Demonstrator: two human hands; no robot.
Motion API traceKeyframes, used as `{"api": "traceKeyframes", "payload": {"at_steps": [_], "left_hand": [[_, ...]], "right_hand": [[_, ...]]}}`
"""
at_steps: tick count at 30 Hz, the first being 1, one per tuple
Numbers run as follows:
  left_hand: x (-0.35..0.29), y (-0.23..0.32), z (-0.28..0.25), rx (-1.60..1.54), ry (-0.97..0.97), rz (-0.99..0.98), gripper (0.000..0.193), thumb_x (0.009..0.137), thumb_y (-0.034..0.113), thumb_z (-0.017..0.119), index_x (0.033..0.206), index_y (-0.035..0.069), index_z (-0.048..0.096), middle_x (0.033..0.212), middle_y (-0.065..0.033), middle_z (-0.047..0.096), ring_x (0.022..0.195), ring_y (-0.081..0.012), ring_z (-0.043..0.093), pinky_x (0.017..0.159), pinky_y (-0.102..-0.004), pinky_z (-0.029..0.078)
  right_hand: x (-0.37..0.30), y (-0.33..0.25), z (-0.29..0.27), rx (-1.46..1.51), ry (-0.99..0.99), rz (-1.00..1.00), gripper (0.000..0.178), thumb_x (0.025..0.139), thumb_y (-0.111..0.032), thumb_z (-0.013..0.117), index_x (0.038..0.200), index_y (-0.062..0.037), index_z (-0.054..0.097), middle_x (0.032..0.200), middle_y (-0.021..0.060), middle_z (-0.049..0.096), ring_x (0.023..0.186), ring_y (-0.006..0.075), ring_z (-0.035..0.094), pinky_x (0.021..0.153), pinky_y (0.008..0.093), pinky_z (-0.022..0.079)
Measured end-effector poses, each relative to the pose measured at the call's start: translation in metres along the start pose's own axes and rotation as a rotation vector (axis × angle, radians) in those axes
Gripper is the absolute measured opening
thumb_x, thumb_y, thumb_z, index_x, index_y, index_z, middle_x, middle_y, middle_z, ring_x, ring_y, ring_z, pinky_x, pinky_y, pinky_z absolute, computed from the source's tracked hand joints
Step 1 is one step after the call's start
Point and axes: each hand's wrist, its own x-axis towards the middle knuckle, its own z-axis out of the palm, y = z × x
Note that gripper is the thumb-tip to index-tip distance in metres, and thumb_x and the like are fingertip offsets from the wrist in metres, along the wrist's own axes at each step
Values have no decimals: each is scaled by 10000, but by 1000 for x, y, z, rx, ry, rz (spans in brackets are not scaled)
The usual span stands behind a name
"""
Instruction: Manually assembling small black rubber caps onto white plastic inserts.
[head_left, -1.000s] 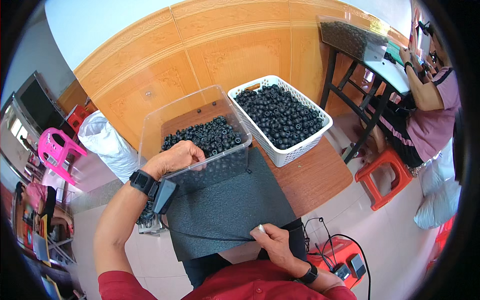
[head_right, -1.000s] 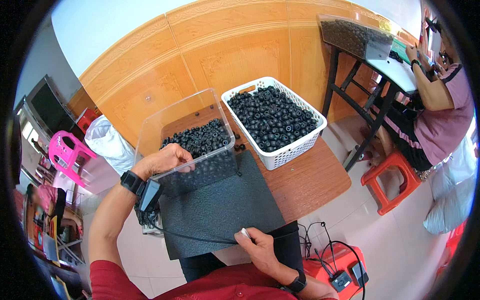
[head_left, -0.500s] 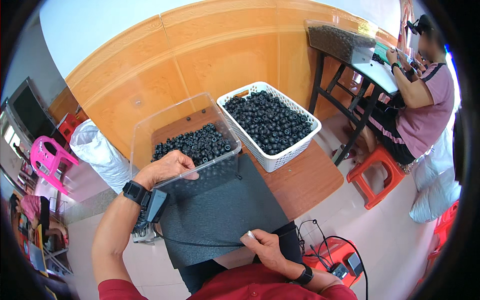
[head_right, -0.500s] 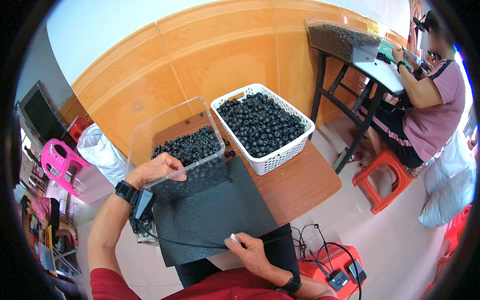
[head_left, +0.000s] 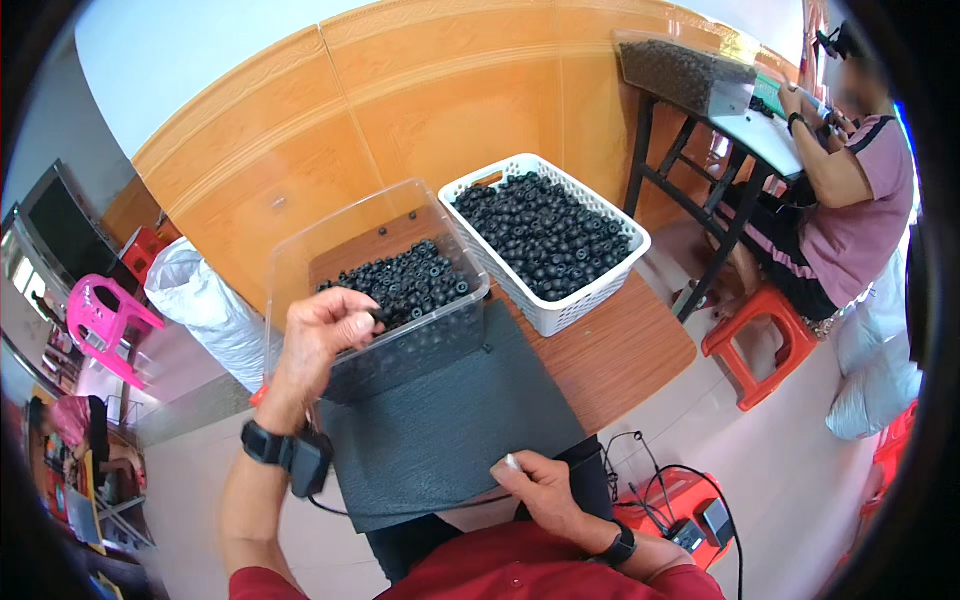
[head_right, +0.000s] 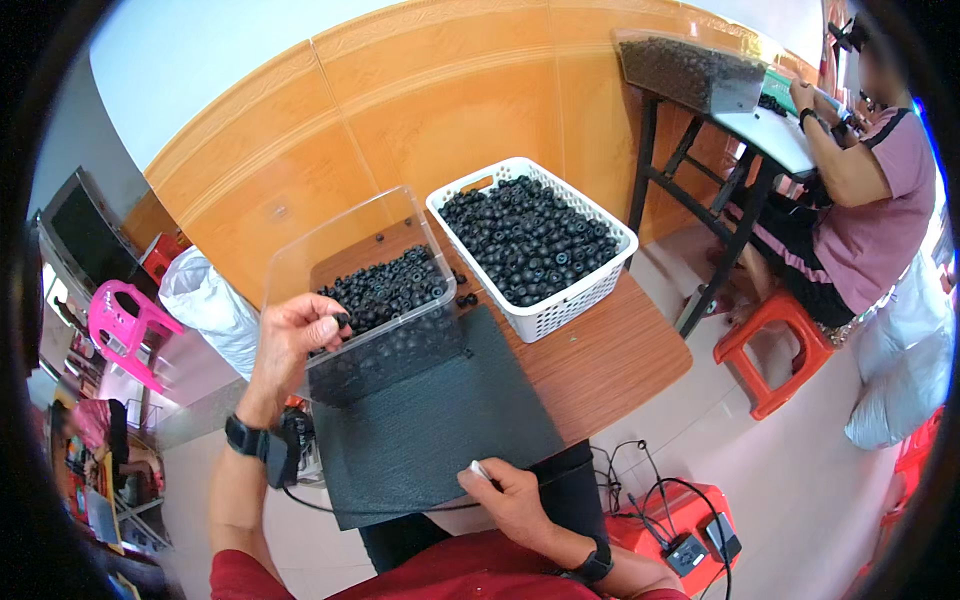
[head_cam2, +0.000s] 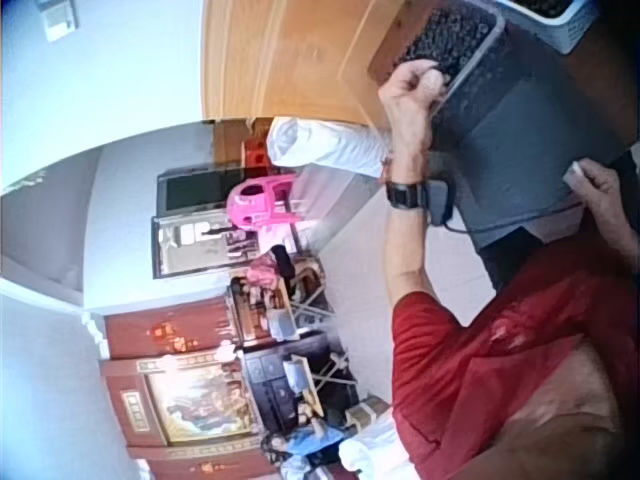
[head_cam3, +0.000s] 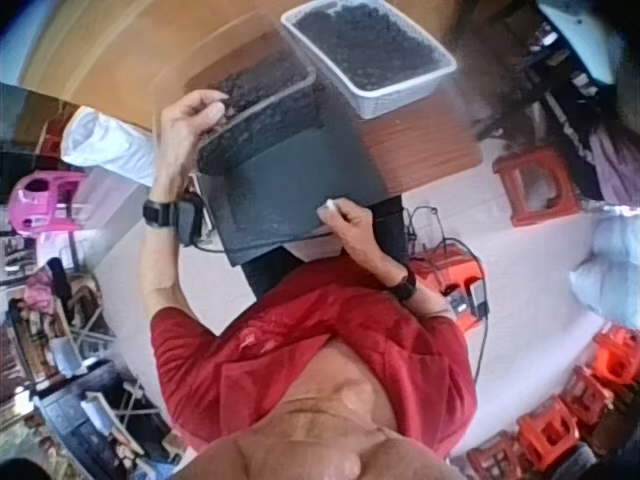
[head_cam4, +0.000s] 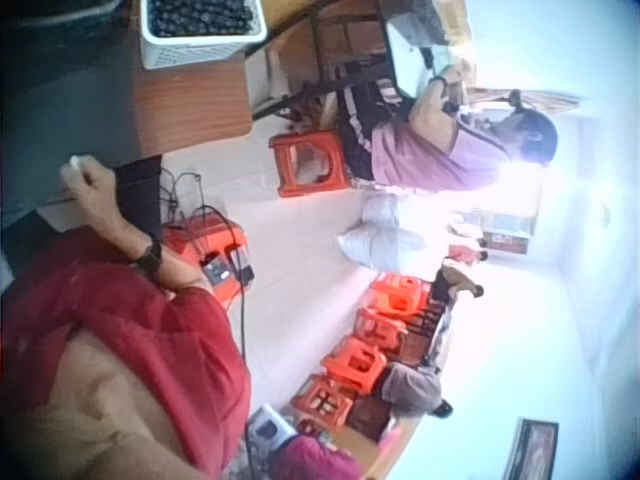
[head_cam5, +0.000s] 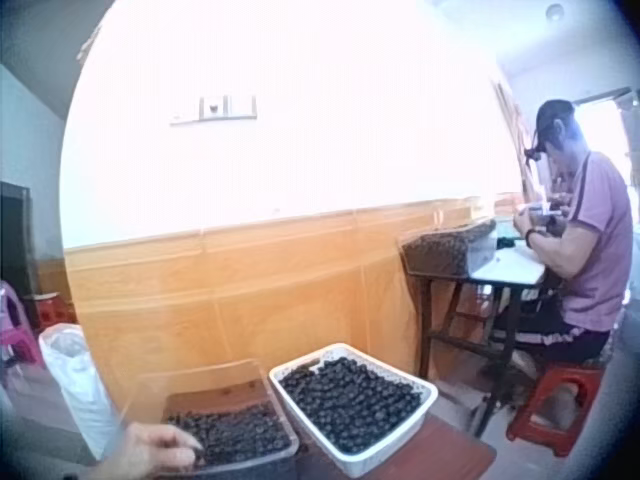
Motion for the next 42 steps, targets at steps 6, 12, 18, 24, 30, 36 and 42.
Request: {"api": "traceKeyframes", "payload": {"at_steps": [6,12,18,24,30,36,42], "left_hand": [[-69,-8,54,-343,-103,-8,222,850,80,776,1038,-10,698,917,-70,704,774,-127,671,710,-268,559],[-99,-40,79,-280,-63,-46,225,830,79,789,1009,-26,703,917,-70,663,759,-137,610,700,-265,503],[-111,-36,95,292,-204,215,210,780,50,806,969,-2,729,873,-54,649,749,-126,570,694,-269,463],[-118,-36,107,338,-194,216,240,766,70,822,974,-1,725,894,-55,652,767,-130,571,701,-270,466],[-123,-50,118,-22,-145,121,260,784,87,821,1021,25,733,902,-22,634,793,-101,557,674,-240,440],[-131,-59,129,-306,-48,47,276,806,85,812,1061,15,734,979,-29,635,861,-103,554,737,-231,437],[-130,-59,140,-357,7,61,286,808,84,810,1067,-2,729,1012,-66,640,923,-146,588,822,-267,472]], "right_hand": [[3,-4,2,-13,8,-24,160,951,-158,680,932,-1,657,734,-53,547,697,25,464,590,224,403],[7,-16,6,-40,27,-82,132,947,-127,674,956,4,661,755,-42,565,721,21,482,604,219,415],[15,-27,11,24,29,-132,141,968,-141,661,992,-2,670,806,-49,577,749,19,476,628,211,407],[16,-23,8,125,-43,-117,150,987,-160,633,959,-18,672,740,-62,545,653,9,432,558,199,341],[15,-21,6,375,-89,45,177,997,-177,615,924,-19,646,653,-61,464,554,24,366,486,215,269],[16,-16,5,397,-133,80,230,1008,-223,613,873,-37,619,650,-67,456,567,20,358,494,216,267],[16,-15,6,378,-106,81,293,1000,-283,640,806,-65,607,651,-83,464,596,6,370,500,213,269]]}}
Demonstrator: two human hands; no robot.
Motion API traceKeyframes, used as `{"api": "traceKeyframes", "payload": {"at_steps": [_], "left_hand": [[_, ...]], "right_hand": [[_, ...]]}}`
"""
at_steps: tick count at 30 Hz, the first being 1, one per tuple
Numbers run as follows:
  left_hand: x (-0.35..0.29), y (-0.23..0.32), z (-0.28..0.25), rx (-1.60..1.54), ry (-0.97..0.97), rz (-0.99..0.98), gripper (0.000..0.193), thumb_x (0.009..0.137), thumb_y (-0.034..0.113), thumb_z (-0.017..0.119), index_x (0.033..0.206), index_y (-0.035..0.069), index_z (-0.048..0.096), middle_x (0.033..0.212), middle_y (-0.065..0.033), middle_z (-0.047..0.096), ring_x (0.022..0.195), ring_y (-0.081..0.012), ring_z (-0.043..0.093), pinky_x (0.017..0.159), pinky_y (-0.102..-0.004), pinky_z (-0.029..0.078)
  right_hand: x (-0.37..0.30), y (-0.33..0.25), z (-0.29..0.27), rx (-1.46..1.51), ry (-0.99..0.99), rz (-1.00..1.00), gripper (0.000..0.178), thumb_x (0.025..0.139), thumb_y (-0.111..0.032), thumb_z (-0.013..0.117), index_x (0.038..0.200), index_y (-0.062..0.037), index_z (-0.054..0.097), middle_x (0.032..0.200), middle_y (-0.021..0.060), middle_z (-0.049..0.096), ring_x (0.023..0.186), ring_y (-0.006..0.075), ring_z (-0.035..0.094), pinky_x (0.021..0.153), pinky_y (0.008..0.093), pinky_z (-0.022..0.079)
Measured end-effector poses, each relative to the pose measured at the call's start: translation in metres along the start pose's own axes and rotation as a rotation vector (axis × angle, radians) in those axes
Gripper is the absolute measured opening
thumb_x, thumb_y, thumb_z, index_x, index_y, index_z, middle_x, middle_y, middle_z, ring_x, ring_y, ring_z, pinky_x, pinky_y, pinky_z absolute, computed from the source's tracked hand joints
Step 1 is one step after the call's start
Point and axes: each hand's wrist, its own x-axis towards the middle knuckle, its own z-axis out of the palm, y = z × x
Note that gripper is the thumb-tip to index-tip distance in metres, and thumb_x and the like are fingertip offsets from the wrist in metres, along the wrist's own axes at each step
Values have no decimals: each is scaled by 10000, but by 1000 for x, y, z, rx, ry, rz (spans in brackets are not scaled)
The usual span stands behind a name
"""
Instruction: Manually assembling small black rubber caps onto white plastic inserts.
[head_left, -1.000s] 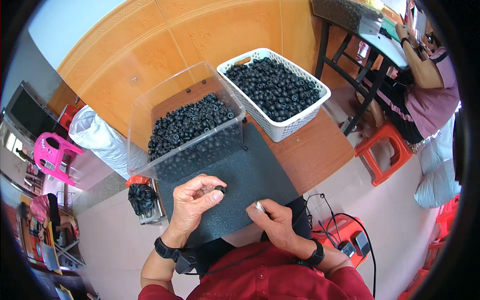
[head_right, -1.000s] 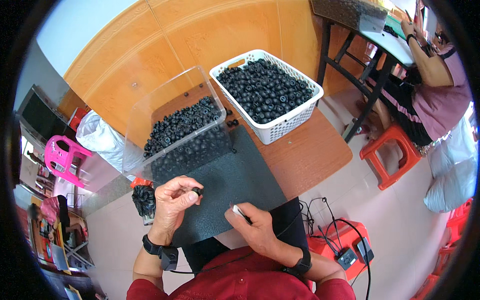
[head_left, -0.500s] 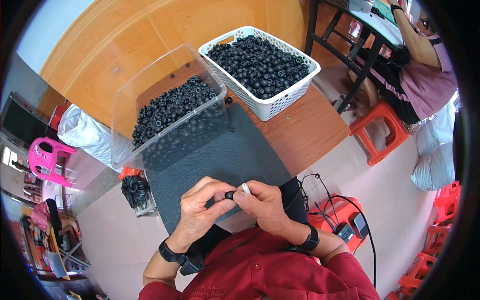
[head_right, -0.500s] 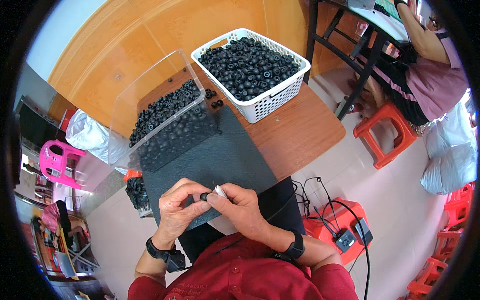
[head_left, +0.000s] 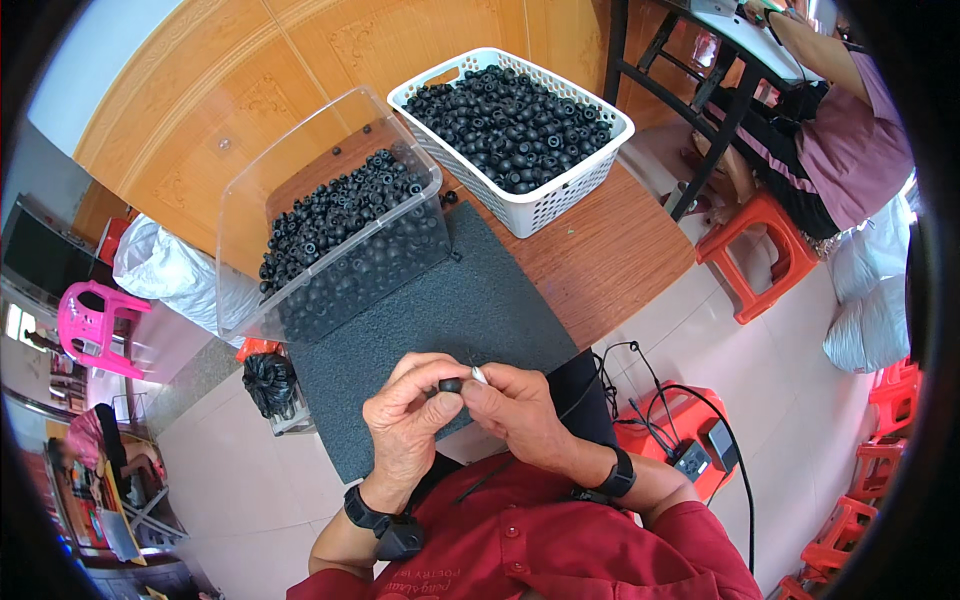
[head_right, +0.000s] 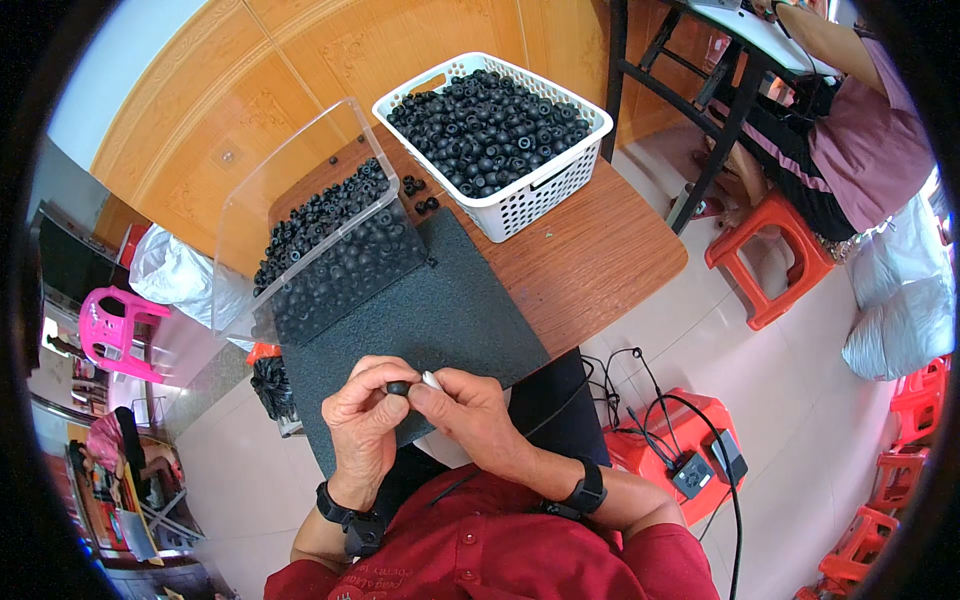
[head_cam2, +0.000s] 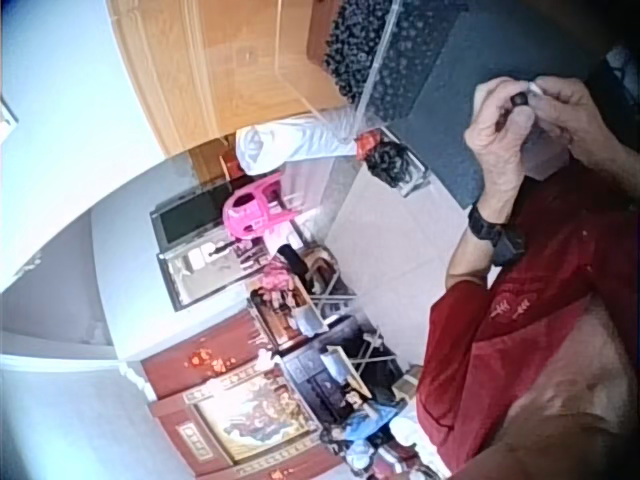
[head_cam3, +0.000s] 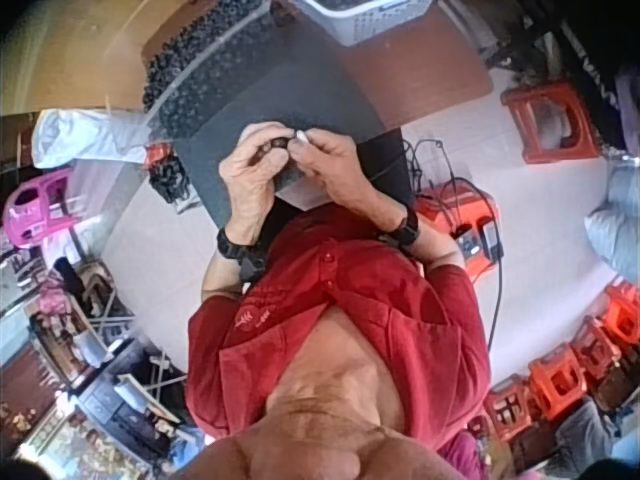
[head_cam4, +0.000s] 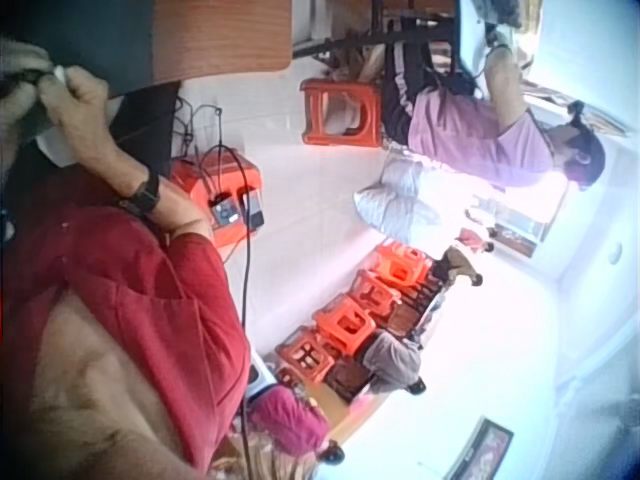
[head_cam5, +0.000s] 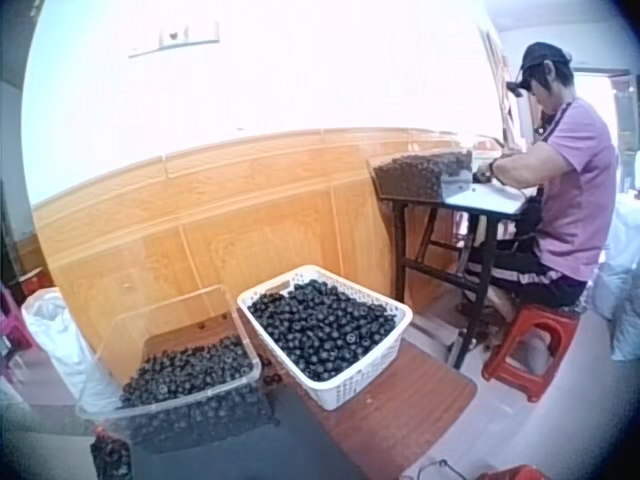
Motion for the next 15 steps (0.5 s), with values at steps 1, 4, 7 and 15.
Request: {"api": "traceKeyframes", "payload": {"at_steps": [1,4,7,15], "left_hand": [[0,0,0,4,1,-7,286,808,85,810,1068,-5,728,1014,-71,642,933,-154,593,833,-275,477],[-2,2,-3,67,0,-6,278,818,76,801,1065,-17,715,1013,-83,658,946,-164,623,839,-286,499],[-3,6,0,-131,137,-143,333,782,156,842,1019,-26,693,965,-89,659,894,-174,638,796,-274,501],[-4,-6,-9,-205,31,-137,321,800,63,813,1073,-30,672,992,-101,678,923,-180,664,842,-289,536]], "right_hand": [[0,0,0,-5,5,4,292,1000,-281,640,806,-66,607,650,-82,463,595,7,371,498,214,269],[-2,1,-1,-96,15,38,298,1004,-286,636,816,-56,608,666,-75,474,606,13,387,505,217,290],[-3,-1,1,-183,36,-16,291,1017,-285,615,873,-33,628,695,-64,491,630,23,415,528,221,331],[-5,-2,1,-287,50,-211,263,1041,-235,565,1037,11,659,749,-6,551,690,60,494,603,245,420]]}}
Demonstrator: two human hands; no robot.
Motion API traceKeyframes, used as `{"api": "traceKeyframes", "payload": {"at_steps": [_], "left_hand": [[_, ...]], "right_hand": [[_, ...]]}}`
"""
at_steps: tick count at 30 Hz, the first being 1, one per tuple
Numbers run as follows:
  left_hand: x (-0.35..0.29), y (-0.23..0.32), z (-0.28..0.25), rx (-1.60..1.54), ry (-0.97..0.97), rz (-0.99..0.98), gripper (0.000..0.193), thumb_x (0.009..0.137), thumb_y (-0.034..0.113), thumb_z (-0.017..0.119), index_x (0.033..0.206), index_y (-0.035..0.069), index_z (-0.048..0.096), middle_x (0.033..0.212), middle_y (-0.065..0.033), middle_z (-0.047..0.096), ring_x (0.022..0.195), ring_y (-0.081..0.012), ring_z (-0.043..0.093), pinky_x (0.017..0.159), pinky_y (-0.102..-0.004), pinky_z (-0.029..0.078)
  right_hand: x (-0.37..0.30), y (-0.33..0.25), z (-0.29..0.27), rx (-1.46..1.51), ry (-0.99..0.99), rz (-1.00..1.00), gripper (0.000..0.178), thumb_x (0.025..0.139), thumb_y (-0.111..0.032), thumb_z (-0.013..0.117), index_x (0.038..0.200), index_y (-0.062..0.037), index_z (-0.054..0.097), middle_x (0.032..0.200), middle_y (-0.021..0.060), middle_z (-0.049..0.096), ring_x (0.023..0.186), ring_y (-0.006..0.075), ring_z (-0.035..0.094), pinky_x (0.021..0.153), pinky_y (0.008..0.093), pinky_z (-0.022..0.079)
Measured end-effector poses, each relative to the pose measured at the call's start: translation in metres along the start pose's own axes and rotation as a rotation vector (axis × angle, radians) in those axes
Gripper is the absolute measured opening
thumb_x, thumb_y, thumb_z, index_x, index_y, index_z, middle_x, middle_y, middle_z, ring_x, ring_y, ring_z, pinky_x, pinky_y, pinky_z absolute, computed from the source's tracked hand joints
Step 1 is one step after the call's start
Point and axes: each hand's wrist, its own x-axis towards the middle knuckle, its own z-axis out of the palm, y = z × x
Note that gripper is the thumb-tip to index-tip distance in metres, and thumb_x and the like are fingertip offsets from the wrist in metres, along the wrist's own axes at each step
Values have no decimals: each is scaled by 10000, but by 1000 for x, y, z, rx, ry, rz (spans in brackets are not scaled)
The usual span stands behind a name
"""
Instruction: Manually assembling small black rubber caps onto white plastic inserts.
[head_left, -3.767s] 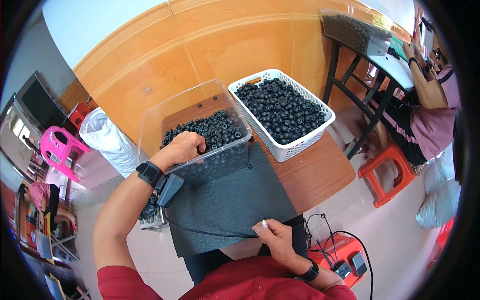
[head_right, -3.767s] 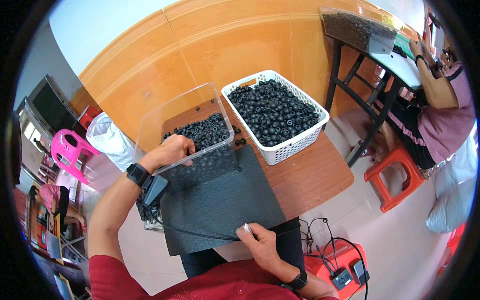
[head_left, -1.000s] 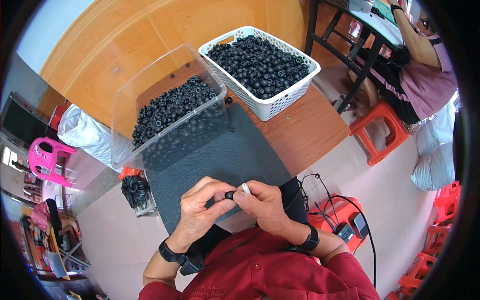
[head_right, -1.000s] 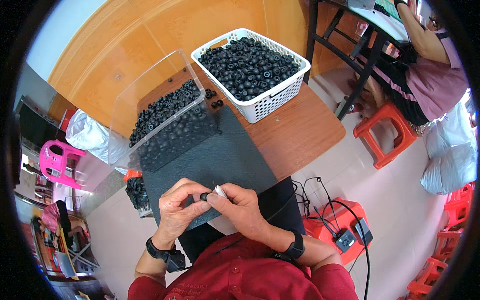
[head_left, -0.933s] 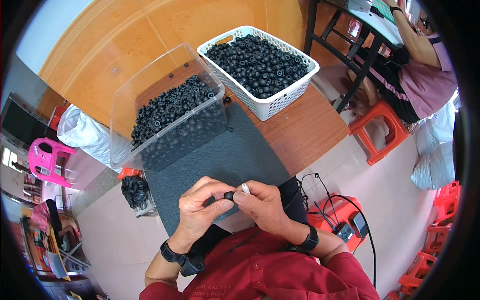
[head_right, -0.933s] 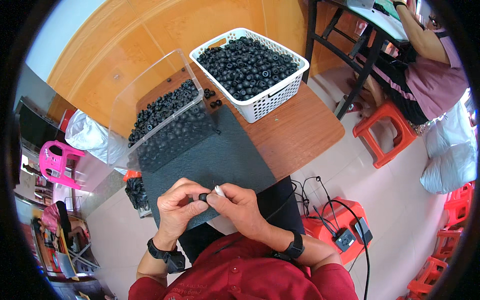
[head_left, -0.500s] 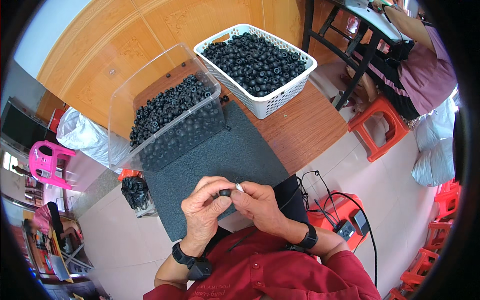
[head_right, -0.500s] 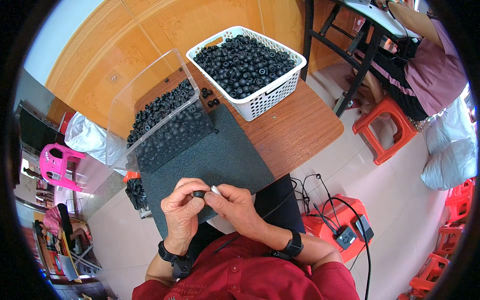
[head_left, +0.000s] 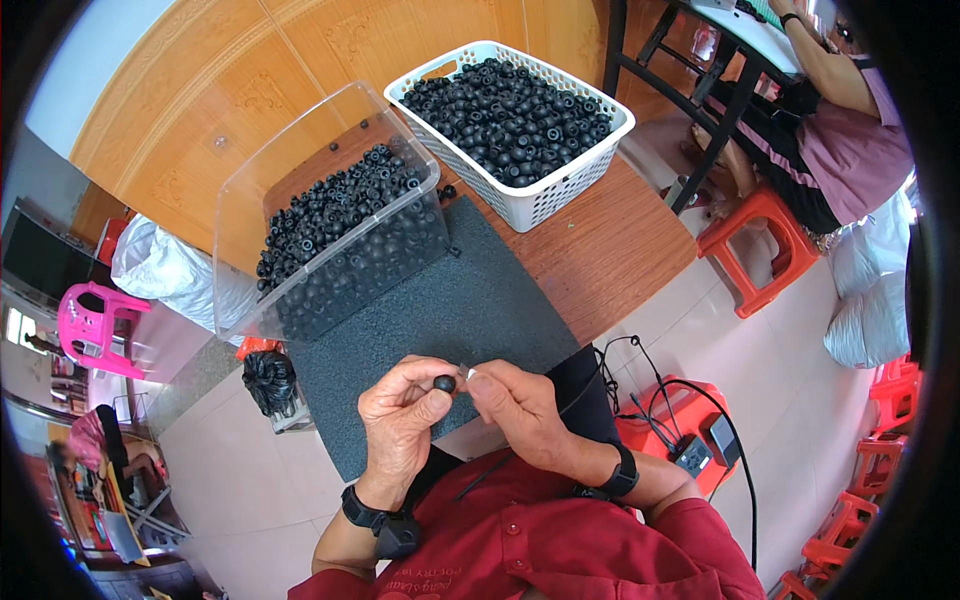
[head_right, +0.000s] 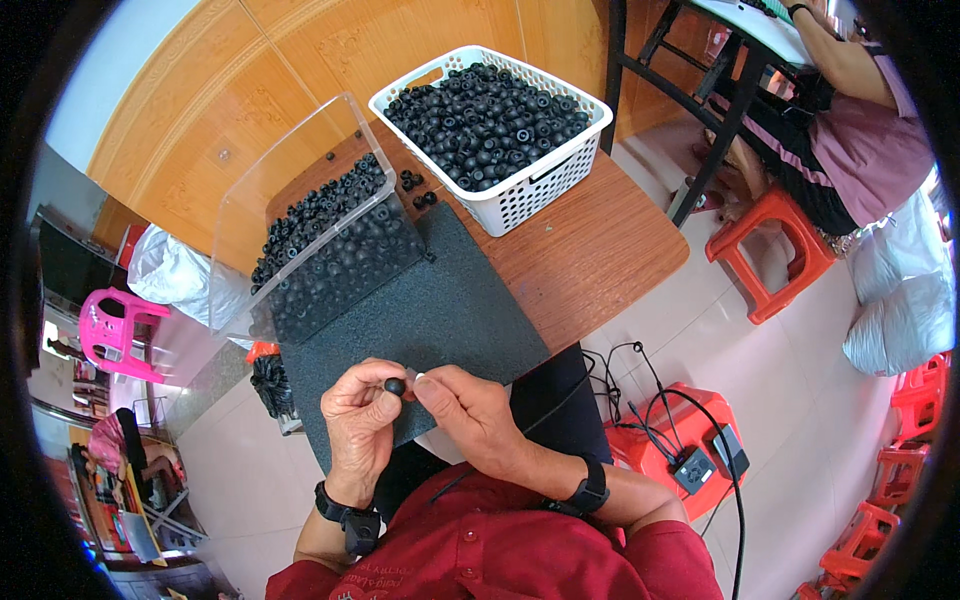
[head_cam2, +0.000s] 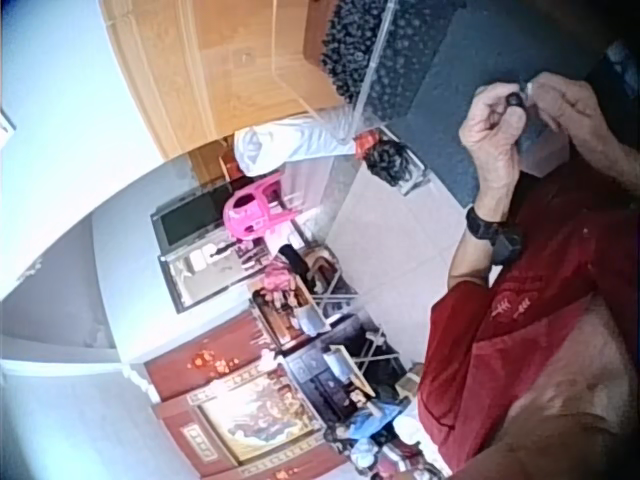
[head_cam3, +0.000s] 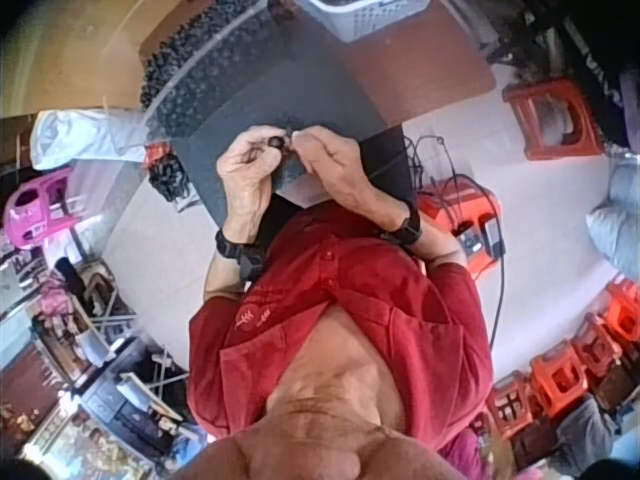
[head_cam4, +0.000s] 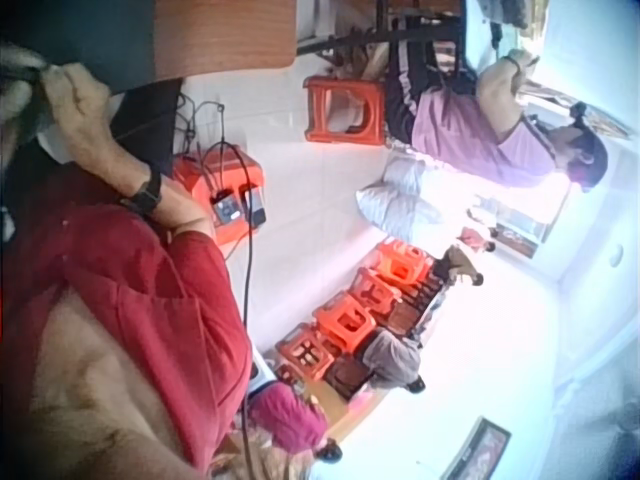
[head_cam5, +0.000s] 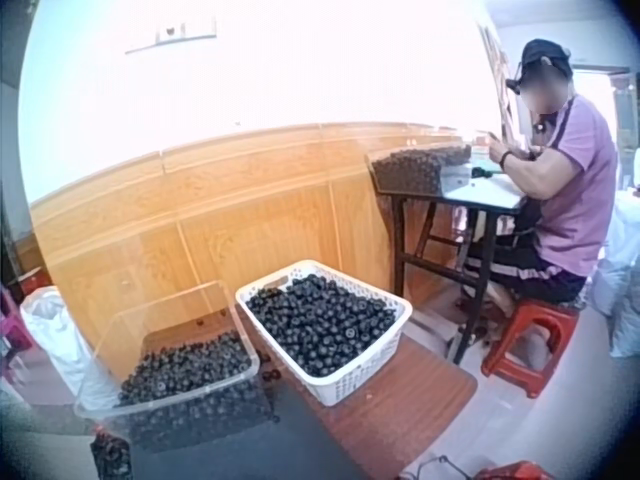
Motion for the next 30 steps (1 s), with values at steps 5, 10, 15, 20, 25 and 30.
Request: {"api": "traceKeyframes", "payload": {"at_steps": [5,10,15,20,25,30], "left_hand": [[-4,1,0,132,19,57,289,809,36,800,1067,-24,685,997,-92,672,925,-167,638,817,-283,519],[-2,-5,-7,252,-73,189,281,795,34,807,1048,-18,695,980,-86,665,886,-138,594,758,-267,499],[-3,-6,-8,192,-63,124,278,789,38,811,1035,-22,697,957,-78,661,857,-131,601,741,-250,501],[-3,-7,-8,68,-9,28,269,804,41,802,1037,-32,690,949,-77,666,853,-139,639,759,-244,520],[-3,-7,-10,32,9,6,244,830,34,779,1044,-36,687,953,-76,667,875,-149,659,779,-253,532],[-6,-9,-13,51,16,1,248,827,23,779,1050,-37,688,970,-79,675,874,-143,653,779,-260,533]], "right_hand": [[3,-6,0,-109,17,-51,243,1005,-218,621,1009,24,651,783,8,585,753,61,519,633,249,438],[5,-3,0,-81,-31,45,247,978,-220,658,976,27,646,775,-13,563,752,44,487,617,244,421],[4,-4,-3,-27,-54,94,244,969,-214,664,971,29,641,758,-27,546,726,40,472,599,244,409],[2,5,-3,-140,-3,0,239,974,-210,652,1014,26,649,765,9,587,710,52,499,598,256,425],[4,4,-5,-306,-17,-180,236,993,-214,615,1046,12,656,836,129,657,701,203,641,613,322,487],[6,6,-3,-412,8,-272,221,986,-208,612,1022,6,654,858,163,669,729,305,678,614,372,513]]}}
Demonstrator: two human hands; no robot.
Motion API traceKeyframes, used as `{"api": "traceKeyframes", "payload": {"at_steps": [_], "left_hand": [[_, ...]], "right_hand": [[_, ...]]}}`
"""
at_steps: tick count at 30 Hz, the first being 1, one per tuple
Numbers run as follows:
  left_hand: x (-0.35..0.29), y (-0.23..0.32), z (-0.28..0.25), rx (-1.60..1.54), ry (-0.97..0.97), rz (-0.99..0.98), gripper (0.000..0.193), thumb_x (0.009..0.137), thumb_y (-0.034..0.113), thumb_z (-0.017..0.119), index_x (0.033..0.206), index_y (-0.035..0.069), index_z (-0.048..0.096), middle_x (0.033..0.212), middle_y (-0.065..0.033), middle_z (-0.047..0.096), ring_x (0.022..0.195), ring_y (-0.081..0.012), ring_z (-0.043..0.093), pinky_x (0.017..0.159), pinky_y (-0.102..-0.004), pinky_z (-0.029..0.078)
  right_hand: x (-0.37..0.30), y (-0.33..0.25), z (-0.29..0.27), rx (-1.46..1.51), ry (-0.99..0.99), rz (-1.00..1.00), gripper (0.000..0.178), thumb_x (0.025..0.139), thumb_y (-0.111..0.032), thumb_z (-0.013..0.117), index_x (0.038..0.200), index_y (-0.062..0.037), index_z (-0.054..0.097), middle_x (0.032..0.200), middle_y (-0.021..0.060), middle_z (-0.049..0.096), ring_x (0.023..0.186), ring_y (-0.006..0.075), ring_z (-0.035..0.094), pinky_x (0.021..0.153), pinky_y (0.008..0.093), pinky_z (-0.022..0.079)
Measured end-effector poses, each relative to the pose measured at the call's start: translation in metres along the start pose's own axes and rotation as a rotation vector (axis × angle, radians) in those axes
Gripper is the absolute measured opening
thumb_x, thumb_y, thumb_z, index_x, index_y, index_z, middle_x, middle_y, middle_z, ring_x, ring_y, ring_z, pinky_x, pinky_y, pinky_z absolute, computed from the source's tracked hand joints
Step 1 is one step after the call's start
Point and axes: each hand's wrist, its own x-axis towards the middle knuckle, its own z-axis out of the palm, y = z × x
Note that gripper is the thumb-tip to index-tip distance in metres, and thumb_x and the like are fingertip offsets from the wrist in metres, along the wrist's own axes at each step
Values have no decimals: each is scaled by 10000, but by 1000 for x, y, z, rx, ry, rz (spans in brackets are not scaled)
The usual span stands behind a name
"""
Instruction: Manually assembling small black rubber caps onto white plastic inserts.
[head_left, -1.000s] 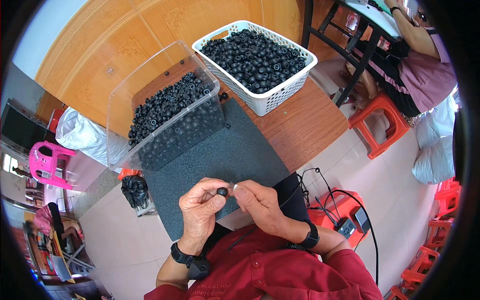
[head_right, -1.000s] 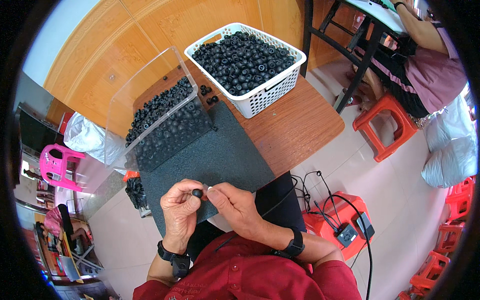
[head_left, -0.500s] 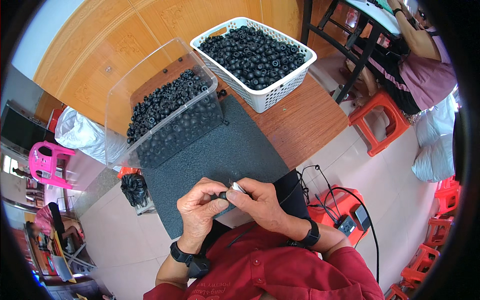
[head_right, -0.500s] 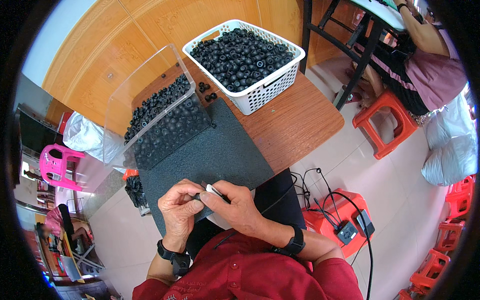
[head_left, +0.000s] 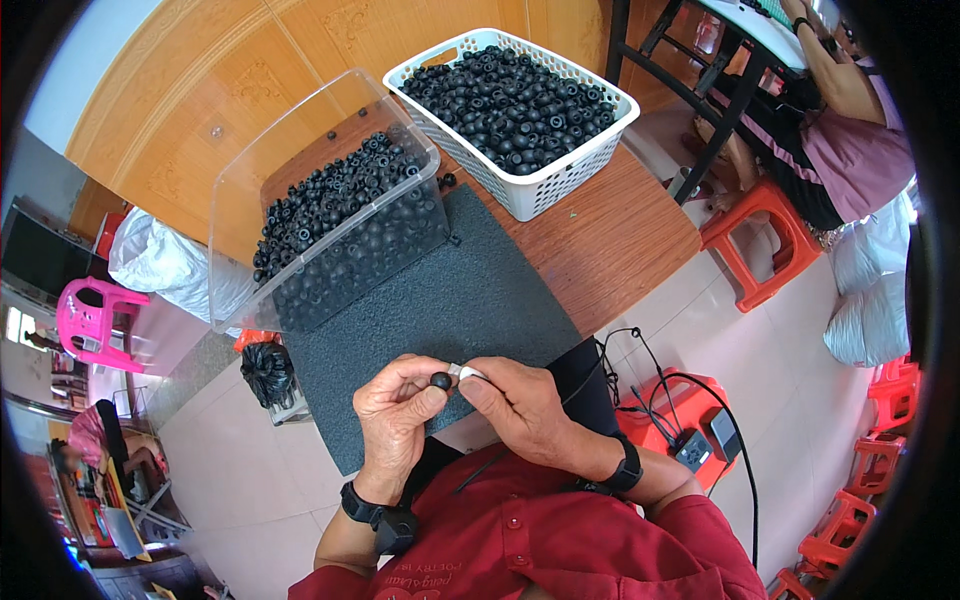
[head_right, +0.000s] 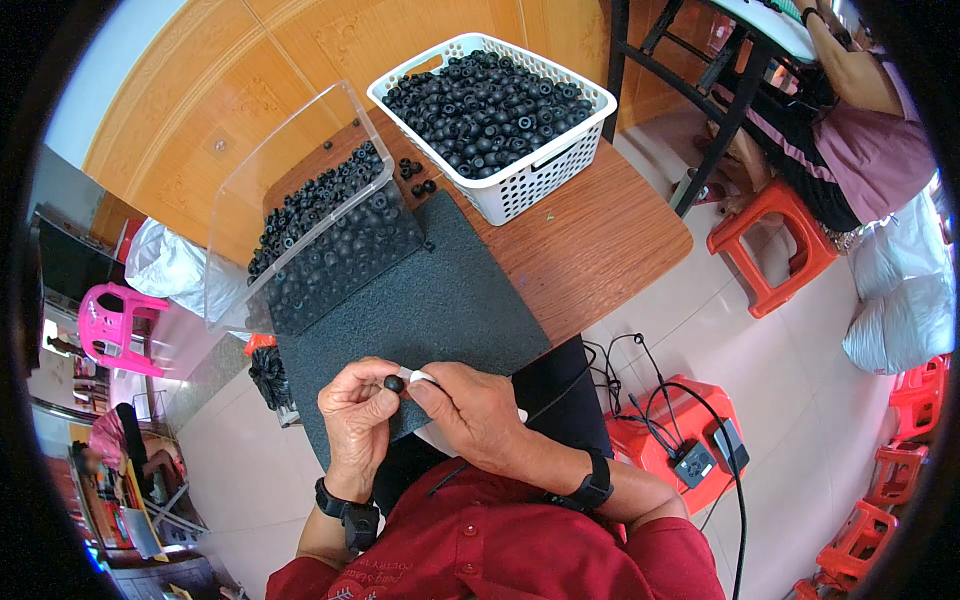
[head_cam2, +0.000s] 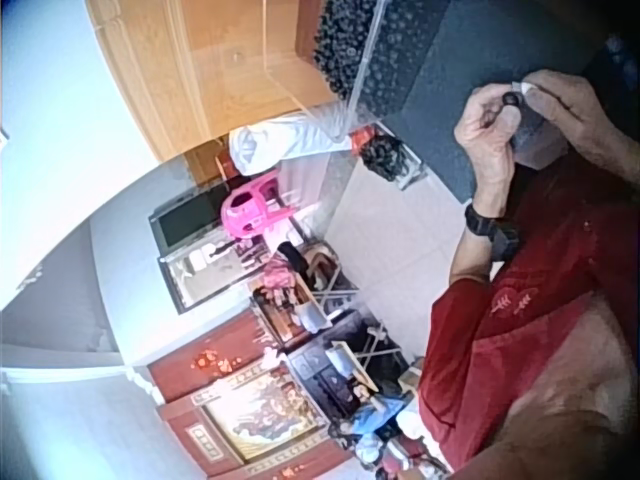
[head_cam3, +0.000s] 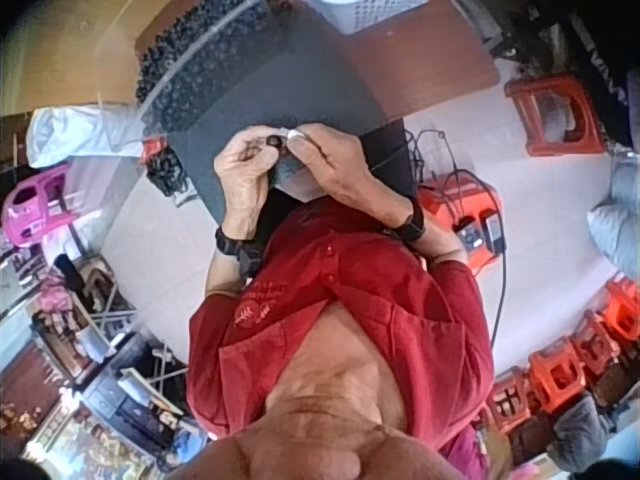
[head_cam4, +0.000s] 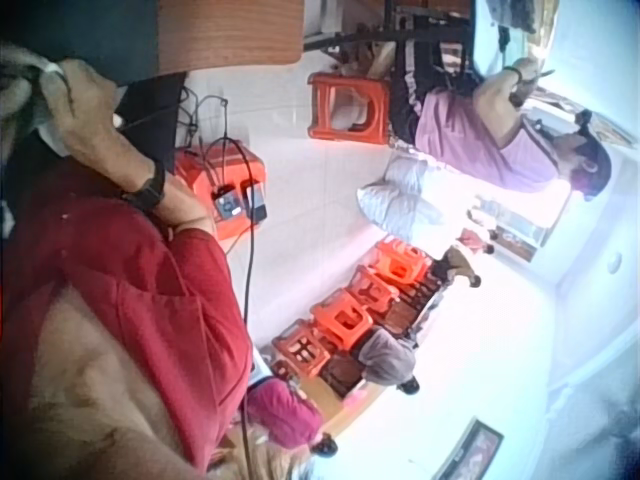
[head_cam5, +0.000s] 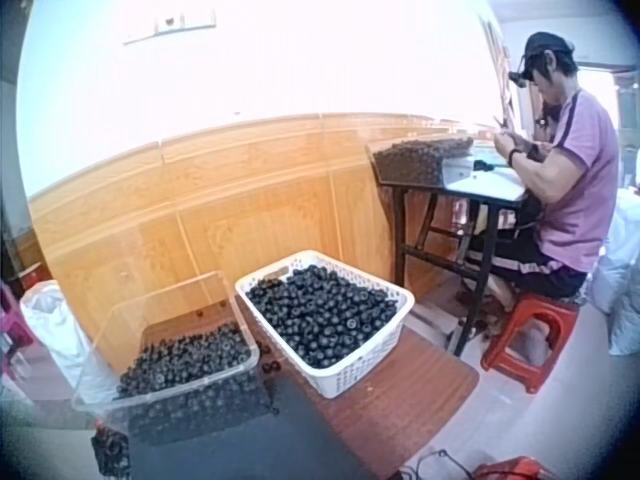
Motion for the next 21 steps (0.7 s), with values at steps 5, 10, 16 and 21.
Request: {"api": "traceKeyframes", "payload": {"at_steps": [5,10,16,21], "left_hand": [[-1,1,3,-3,33,3,263,814,6,785,1057,-34,693,973,-73,677,866,-131,644,793,-252,525],[-3,-1,-2,3,-3,-2,271,815,-1,784,1069,-29,693,997,-77,693,893,-135,655,819,-256,535],[-5,0,0,-2,28,-84,265,828,8,773,1078,-29,690,983,-92,705,844,-139,666,771,-270,567],[-3,-3,-2,-21,17,-123,266,840,28,768,1085,-31,685,968,-98,709,818,-139,670,752,-269,571]], "right_hand": [[-2,4,4,-79,27,-39,197,972,-200,622,994,-7,653,830,147,662,704,305,668,586,384,504],[-3,2,2,-105,-9,-38,191,978,-170,621,1016,16,642,836,151,656,702,286,655,599,362,495],[-2,2,0,-96,-24,-39,188,986,-155,610,1025,27,636,844,157,657,712,285,657,611,356,497],[-3,3,0,-98,-35,-31,178,990,-153,603,1013,21,636,841,152,661,710,283,661,612,356,500]]}}
